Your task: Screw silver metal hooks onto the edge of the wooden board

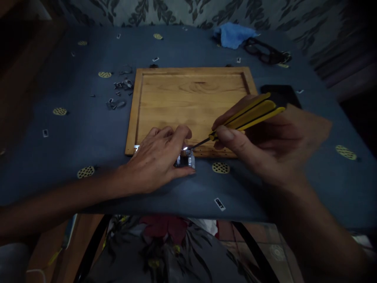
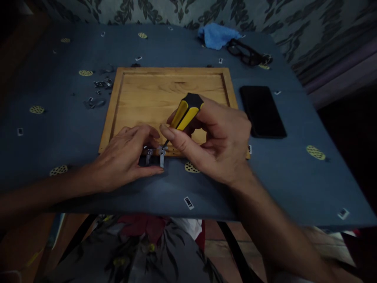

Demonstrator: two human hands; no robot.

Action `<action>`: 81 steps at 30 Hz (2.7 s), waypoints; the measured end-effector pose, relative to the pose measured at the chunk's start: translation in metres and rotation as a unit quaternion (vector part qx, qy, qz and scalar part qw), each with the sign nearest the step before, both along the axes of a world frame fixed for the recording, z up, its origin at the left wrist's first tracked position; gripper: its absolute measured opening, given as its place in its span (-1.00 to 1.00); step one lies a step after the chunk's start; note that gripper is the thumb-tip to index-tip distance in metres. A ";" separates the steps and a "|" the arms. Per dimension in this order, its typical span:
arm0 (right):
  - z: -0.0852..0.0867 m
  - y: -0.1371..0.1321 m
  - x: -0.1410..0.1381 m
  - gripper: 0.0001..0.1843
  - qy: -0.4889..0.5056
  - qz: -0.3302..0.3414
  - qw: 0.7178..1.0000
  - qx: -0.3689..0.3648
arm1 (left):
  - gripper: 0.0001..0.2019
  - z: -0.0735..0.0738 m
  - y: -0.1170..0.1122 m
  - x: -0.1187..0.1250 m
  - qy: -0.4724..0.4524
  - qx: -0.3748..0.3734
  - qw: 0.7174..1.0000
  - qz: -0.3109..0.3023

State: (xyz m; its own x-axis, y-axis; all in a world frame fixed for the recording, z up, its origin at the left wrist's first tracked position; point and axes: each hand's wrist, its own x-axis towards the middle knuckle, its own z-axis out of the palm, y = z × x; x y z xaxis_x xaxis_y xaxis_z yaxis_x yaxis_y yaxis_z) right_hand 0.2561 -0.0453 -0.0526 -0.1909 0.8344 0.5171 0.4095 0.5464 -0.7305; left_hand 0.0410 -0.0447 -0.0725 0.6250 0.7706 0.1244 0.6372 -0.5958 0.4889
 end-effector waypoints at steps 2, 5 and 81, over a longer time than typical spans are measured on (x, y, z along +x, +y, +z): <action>-0.001 0.002 0.001 -0.89 -0.005 0.018 1.000 0.024 | -0.45 0.000 0.000 0.000 0.006 0.004 1.000 0.002; -0.004 0.008 0.003 -0.86 -0.025 0.049 0.996 0.070 | -0.45 0.001 0.001 0.001 0.013 0.004 1.000 0.005; -0.008 0.003 -0.011 -0.69 -0.038 -0.061 0.990 0.117 | -0.47 0.003 0.003 0.003 -0.001 -0.005 1.000 0.004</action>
State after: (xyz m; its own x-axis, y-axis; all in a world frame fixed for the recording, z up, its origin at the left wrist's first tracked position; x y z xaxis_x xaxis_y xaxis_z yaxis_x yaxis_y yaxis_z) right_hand 0.2447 -0.0420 -0.0609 -0.1417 0.7126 0.6871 0.5327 0.6400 -0.5538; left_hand 0.0435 -0.0418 -0.0697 0.6194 0.7762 0.1179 0.6405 -0.5864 0.4958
